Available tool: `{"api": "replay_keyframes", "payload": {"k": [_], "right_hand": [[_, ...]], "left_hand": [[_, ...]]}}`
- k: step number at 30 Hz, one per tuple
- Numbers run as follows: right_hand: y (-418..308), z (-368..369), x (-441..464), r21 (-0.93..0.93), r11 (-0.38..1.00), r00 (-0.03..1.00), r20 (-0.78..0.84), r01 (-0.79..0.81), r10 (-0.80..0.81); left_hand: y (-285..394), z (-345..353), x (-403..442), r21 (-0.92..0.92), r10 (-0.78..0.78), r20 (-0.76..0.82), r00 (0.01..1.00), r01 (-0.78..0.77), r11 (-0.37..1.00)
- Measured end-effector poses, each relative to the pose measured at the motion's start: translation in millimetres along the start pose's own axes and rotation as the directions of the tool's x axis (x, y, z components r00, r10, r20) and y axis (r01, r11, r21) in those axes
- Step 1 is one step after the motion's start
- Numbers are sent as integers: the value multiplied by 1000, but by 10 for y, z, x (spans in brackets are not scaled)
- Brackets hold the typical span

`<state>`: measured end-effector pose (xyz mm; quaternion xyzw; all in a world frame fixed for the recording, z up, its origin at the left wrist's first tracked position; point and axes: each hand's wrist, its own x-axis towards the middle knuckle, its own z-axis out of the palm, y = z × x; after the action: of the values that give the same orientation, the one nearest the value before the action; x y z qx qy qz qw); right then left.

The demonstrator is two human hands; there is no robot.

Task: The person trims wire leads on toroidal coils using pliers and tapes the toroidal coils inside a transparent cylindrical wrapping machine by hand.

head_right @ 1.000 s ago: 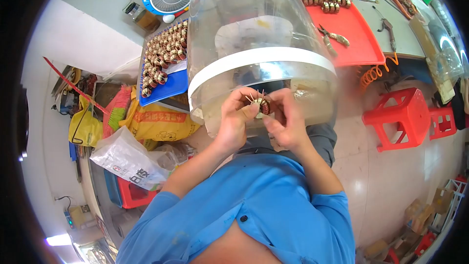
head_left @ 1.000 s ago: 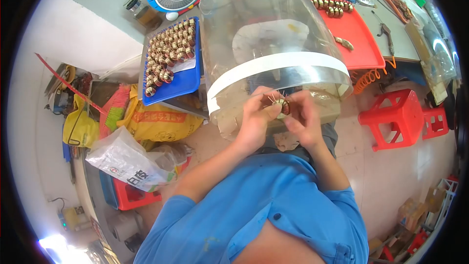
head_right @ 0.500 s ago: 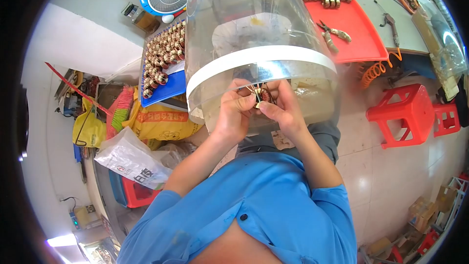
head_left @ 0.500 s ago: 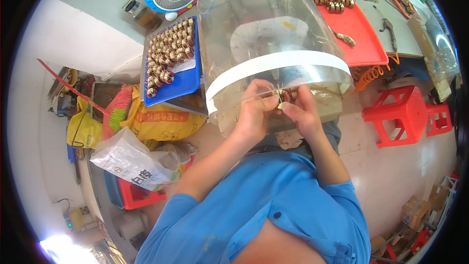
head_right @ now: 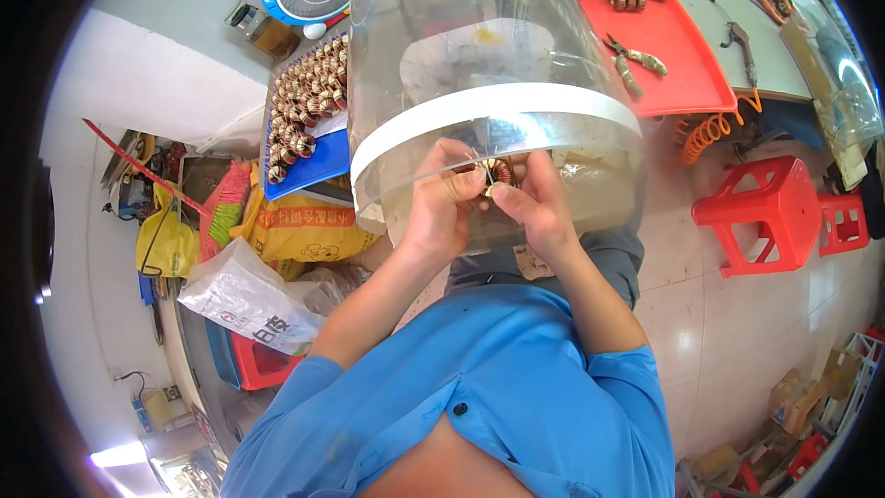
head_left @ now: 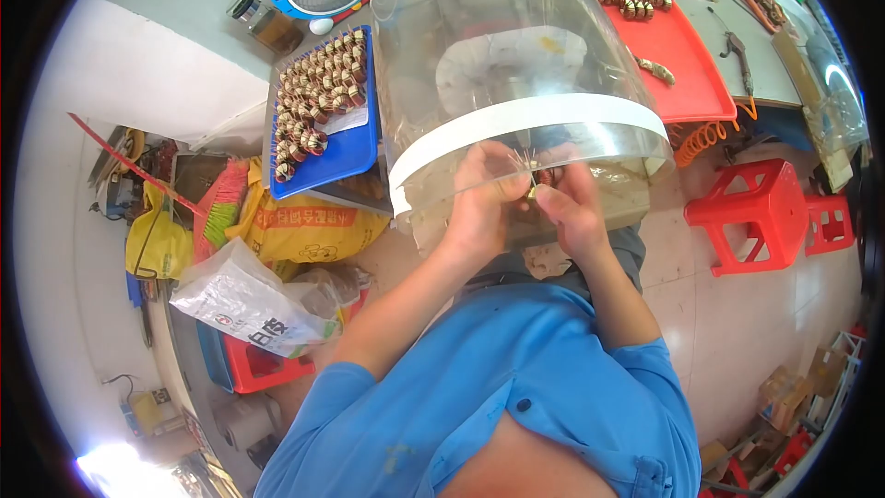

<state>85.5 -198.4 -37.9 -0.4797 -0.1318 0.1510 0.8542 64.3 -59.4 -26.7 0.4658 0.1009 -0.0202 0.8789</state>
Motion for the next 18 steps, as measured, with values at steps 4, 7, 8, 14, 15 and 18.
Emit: {"api": "replay_keyframes", "payload": {"k": [4,7,8,14,15,18], "right_hand": [[19,43,23,-6,1000,998,-59,-11,10],[-4,73,51,24,1000,999,-46,5,-4],[-7,65,57,33,999,999,-34,2,-1],[33,-34,88,51,998,999,1,-33,33],[46,-42,92,48,998,1000,-1,-29,29],[60,9,102,27,1000,999,-51,6,-5]], "left_hand": [[-1,-6,31,14,7,-25,1000,-7,1000],[-4,-19,56,18,-1,-36,999,1,1000],[-16,-23,70,17,3,-43,999,-3,1000],[-7,-45,130,18,8,-25,1000,-8,1000],[-3,-46,134,17,8,-25,1000,-7,1000],[6,-42,134,10,6,-23,1000,-5,1000]]}}
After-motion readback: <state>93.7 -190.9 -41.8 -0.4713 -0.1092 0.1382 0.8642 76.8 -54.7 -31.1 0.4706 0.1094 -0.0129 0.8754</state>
